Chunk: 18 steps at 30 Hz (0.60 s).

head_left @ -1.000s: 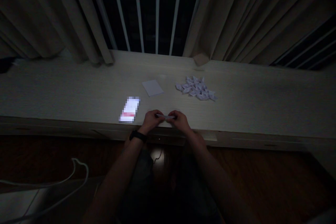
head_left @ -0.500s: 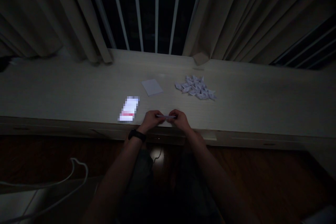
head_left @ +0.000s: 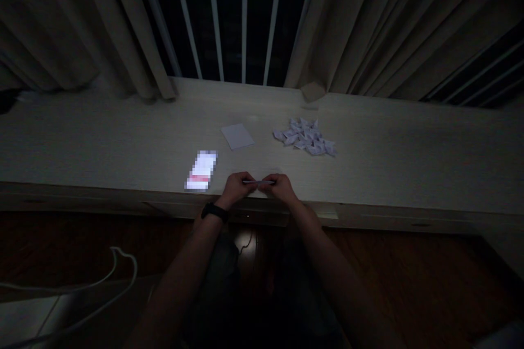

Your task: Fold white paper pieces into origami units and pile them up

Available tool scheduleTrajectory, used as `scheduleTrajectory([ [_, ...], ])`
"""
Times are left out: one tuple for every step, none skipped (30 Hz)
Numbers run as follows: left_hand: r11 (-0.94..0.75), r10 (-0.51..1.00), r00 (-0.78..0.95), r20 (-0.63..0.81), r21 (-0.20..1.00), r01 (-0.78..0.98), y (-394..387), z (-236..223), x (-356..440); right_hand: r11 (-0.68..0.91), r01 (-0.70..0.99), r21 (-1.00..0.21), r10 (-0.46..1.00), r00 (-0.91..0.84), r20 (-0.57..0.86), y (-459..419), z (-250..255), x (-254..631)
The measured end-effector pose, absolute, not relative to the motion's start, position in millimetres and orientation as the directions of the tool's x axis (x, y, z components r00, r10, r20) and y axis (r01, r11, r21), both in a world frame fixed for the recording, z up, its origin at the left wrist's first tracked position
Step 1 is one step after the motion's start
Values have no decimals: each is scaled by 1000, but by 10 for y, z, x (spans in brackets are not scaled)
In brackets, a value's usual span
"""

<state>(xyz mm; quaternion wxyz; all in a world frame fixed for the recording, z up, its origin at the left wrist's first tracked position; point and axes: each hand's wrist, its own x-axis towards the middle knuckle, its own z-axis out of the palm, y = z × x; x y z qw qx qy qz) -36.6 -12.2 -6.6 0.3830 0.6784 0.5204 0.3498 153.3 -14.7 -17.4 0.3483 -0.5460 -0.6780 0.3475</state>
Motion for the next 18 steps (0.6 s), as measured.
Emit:
scheduleTrajectory([
  [-163, 974, 212, 75, 885, 435, -122, -66, -366, 175, 519, -837, 981, -165, 102, -154, -160, 1530],
  [-162, 975, 210, 76, 887, 433, -122, -65, -367, 193, 544, -817, 978, -175, 115, -161, -146, 1528],
  [-164, 975, 208, 79, 887, 432, -122, -63, -370, 215, 571, -793, 974, -190, 127, -167, -133, 1527],
  [-168, 975, 203, 85, 885, 433, -121, -60, -373, 235, 595, -768, 969, -209, 135, -172, -121, 1526],
  [-172, 976, 198, 92, 882, 438, -120, -55, -376, 251, 617, -746, 964, -225, 139, -176, -113, 1526],
  [-175, 976, 194, 97, 879, 443, -119, -49, -379, 261, 634, -728, 962, -235, 140, -177, -107, 1526],
  [-174, 977, 193, 96, 879, 444, -119, -41, -382, 263, 650, -713, 962, -236, 140, -177, -104, 1526],
  [-170, 976, 198, 90, 883, 438, -118, -33, -384, 260, 663, -702, 963, -230, 139, -177, -103, 1525],
  [-164, 975, 208, 80, 890, 426, -118, -25, -386, 251, 674, -695, 966, -218, 137, -176, -103, 1525],
  [-157, 972, 223, 68, 897, 414, -118, -18, -388, 238, 682, -692, 970, -203, 133, -175, -103, 1523],
  [-150, 969, 240, 53, 903, 403, -119, -12, -388, 224, 685, -693, 973, -191, 126, -175, -103, 1522],
  [-140, 966, 256, 37, 907, 397, -120, -7, -387, 212, 685, -697, 976, -181, 119, -176, -103, 1520],
  [-129, 963, 268, 21, 909, 395, -122, -3, -385, 204, 682, -702, 978, -173, 116, -178, -103, 1518],
  [-120, 960, 278, 5, 910, 397, -124, 0, -381, 199, 680, -706, 979, -167, 115, -180, -104, 1517],
  [-112, 958, 288, -9, 910, 399, -125, 3, -377, 197, 679, -707, 980, -163, 117, -182, -106, 1516],
  [-108, 955, 296, -18, 909, 403, -126, 5, -372, 197, 678, -708, 980, -160, 119, -184, -112, 1516],
  [-110, 953, 302, -22, 904, 412, -125, 6, -366, 198, 678, -708, 980, -159, 121, -184, -120, 1518],
  [-116, 953, 303, -22, 896, 428, -123, 6, -362, 199, 678, -707, 980, -160, 122, -181, -130, 1522],
])
